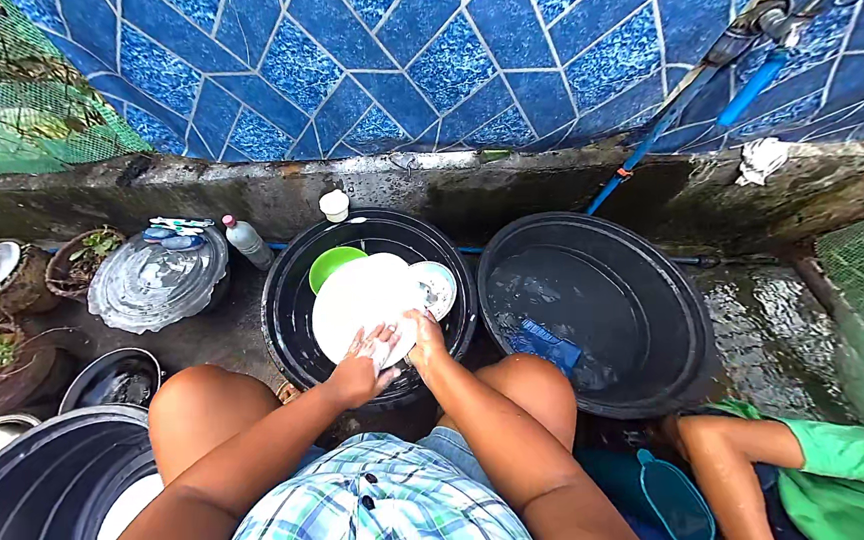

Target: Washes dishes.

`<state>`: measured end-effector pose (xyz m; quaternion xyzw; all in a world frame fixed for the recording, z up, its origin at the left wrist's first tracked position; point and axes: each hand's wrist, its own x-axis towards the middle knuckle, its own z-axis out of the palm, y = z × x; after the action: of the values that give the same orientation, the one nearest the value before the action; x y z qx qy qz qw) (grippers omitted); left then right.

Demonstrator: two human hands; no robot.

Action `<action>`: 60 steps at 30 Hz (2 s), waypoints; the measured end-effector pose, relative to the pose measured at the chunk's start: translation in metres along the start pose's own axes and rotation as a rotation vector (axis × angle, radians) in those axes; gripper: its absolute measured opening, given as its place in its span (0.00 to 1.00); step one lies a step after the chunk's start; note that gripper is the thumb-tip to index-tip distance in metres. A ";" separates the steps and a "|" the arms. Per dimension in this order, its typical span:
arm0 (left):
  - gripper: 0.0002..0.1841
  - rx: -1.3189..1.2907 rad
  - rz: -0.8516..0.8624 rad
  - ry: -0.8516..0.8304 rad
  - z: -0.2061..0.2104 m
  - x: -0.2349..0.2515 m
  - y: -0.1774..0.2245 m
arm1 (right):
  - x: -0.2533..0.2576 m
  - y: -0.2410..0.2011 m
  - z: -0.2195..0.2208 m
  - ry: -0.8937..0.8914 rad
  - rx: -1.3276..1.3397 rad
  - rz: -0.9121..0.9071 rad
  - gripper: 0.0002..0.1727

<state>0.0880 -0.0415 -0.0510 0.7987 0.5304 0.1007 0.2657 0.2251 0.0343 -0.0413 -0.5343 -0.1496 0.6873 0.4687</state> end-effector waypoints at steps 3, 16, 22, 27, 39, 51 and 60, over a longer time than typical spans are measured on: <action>0.32 -0.011 -0.033 0.052 0.001 -0.023 -0.004 | 0.003 -0.010 -0.001 0.049 0.045 -0.046 0.23; 0.61 -0.962 -0.555 0.576 -0.004 -0.020 -0.036 | -0.002 -0.007 0.011 0.021 0.119 -0.081 0.24; 0.60 -1.032 -0.866 0.558 -0.012 -0.004 -0.035 | -0.006 0.005 0.022 -0.008 0.030 -0.100 0.24; 0.58 -0.958 -0.910 0.577 -0.010 0.006 -0.042 | -0.001 0.008 0.025 -0.048 -0.009 -0.160 0.26; 0.28 -0.990 -0.855 0.559 -0.017 -0.001 -0.059 | 0.003 0.005 0.023 -0.052 -0.012 -0.159 0.25; 0.31 -0.991 -0.897 0.523 -0.017 -0.001 -0.062 | 0.003 0.009 0.021 -0.096 -0.067 -0.201 0.24; 0.50 -1.773 -0.621 0.558 -0.058 0.003 -0.059 | -0.016 0.022 0.008 -0.469 -0.611 -1.045 0.18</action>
<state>0.0171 -0.0033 -0.0341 0.0821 0.4930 0.5734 0.6492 0.2074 0.0124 -0.0439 -0.3360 -0.6771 0.3935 0.5232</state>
